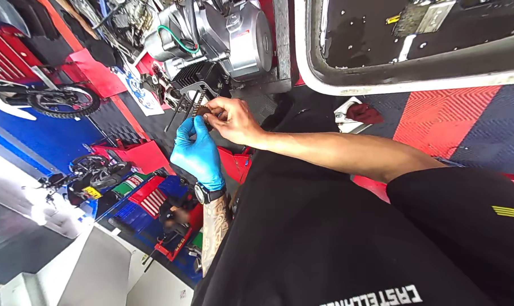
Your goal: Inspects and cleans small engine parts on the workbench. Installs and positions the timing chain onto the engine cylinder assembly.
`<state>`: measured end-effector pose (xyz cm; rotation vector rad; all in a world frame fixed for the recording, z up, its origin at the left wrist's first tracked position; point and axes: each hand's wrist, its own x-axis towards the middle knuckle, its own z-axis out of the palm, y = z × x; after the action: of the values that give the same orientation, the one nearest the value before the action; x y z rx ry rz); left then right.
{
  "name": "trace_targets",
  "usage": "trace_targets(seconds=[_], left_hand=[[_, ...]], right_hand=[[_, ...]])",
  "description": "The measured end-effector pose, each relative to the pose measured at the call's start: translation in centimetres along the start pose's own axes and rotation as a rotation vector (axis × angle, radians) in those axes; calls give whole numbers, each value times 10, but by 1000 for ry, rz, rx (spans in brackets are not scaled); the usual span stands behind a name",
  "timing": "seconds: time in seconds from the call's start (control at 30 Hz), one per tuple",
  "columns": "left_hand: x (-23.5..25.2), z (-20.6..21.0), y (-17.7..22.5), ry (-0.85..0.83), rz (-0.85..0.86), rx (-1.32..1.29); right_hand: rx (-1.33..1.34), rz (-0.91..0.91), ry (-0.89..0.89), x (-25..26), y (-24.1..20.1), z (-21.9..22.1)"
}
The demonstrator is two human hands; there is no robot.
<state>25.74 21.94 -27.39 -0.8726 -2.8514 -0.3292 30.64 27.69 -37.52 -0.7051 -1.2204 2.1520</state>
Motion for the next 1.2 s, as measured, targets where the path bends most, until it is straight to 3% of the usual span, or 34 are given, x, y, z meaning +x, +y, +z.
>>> trace_targets(seconds=[0.2,0.4,0.77,1.0,1.2], left_hand=[[-11,6,-3,38,38,-61],[-38,-6,-10,43,-50,-182],[-23,-13,-13,-129,-167,-387],[-12,-8,-3,-117,-120,-173],[-8,8,-2,39,-58,-102]], right_hand=[[-10,-11,-6,0,1,-1],[-12,-7,-20,1,1,-5],[-41,-28,0,5,-2,-7],[-49,-42,-3,5,-2,-6],[-69,-51,1,6,0,-7]])
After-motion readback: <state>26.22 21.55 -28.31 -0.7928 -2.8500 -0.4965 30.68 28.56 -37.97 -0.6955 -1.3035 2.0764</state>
